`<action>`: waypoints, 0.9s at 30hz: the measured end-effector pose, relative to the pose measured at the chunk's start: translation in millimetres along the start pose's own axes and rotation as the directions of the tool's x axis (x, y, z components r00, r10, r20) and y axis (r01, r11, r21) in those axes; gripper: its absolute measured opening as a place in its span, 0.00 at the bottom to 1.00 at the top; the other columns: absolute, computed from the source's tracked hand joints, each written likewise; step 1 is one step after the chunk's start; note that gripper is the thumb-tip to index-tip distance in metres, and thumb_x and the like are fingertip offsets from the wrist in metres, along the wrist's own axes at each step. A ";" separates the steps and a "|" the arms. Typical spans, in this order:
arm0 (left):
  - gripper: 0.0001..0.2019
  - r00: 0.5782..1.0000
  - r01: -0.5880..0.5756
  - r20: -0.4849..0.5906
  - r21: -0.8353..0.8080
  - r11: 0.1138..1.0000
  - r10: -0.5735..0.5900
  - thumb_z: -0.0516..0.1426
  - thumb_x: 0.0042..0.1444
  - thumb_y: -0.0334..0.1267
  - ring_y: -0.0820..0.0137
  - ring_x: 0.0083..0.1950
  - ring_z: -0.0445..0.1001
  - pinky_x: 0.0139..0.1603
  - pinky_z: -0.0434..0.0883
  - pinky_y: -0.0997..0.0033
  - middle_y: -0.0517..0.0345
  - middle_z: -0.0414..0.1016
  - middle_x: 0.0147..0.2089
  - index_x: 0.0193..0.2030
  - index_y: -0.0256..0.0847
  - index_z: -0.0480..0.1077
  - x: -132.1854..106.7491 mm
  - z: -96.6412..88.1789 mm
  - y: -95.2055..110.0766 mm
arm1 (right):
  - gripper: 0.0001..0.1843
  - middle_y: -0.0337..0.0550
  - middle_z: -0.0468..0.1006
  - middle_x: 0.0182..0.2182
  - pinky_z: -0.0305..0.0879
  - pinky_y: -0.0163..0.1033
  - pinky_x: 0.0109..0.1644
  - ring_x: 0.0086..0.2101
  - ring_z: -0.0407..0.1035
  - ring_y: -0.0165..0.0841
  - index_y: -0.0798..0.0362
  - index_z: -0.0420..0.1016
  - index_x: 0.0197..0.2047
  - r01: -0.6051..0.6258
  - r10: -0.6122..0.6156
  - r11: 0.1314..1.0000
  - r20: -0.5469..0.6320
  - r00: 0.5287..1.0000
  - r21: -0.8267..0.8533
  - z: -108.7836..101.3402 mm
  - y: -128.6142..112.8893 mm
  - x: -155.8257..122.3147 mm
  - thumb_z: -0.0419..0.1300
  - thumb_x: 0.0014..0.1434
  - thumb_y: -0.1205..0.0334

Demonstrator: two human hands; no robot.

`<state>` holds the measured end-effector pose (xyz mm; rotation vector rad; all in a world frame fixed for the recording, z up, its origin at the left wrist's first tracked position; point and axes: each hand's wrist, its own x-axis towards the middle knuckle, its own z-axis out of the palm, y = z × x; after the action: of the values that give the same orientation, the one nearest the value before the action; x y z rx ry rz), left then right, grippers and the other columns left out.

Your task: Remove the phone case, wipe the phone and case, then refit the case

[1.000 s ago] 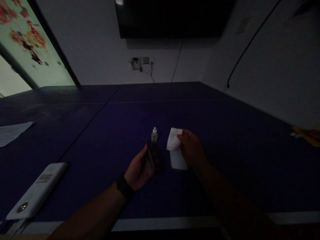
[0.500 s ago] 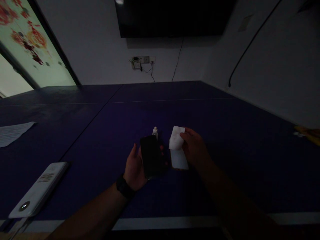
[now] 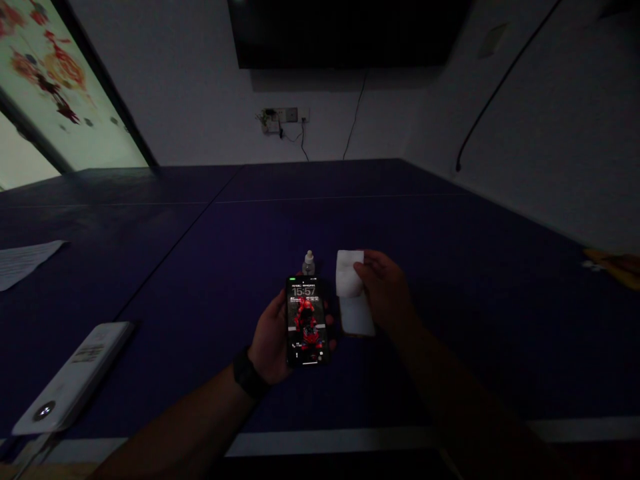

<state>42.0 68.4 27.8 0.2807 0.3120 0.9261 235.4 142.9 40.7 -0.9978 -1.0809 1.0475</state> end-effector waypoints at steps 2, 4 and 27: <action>0.20 1.000 -0.003 -0.008 0.000 1.000 0.003 0.48 0.68 0.50 0.59 0.46 0.80 0.52 0.73 0.49 0.48 0.79 0.48 0.55 0.40 0.72 0.2 -1.0 0.0 | 0.16 0.42 0.82 0.36 0.69 0.40 0.42 0.36 0.76 0.35 0.51 0.75 0.42 0.003 -0.003 1.000 0.002 1.000 0.005 -0.6 -0.1 1.0 0.67 0.49 0.57; 0.20 1.000 -0.009 -0.021 -0.002 1.000 0.009 0.48 0.68 0.50 0.60 0.45 0.80 0.52 0.73 0.48 0.48 0.79 0.48 0.55 0.41 0.72 0.5 -1.7 0.1 | 0.16 0.42 0.82 0.36 0.69 0.40 0.41 0.35 0.76 0.35 0.51 0.75 0.41 -0.017 0.017 1.000 -0.001 1.000 0.006 -1.1 0.4 2.3 0.67 0.49 0.57; 0.25 1.000 0.016 0.009 -0.028 0.999 -0.016 0.47 0.68 0.52 0.57 0.47 0.80 0.54 0.72 0.45 0.42 0.79 0.49 0.55 0.32 0.71 4.3 -5.3 -1.0 | 0.07 0.43 0.80 0.36 0.69 0.42 0.41 0.35 0.73 0.35 0.48 0.79 0.41 0.552 -0.410 0.693 0.375 0.831 -0.464 26.6 -23.1 -6.5 0.60 0.61 0.60</action>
<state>43.1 71.8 21.9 0.2560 0.2919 0.9129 212.1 134.7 66.6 -0.9559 -1.8136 0.4080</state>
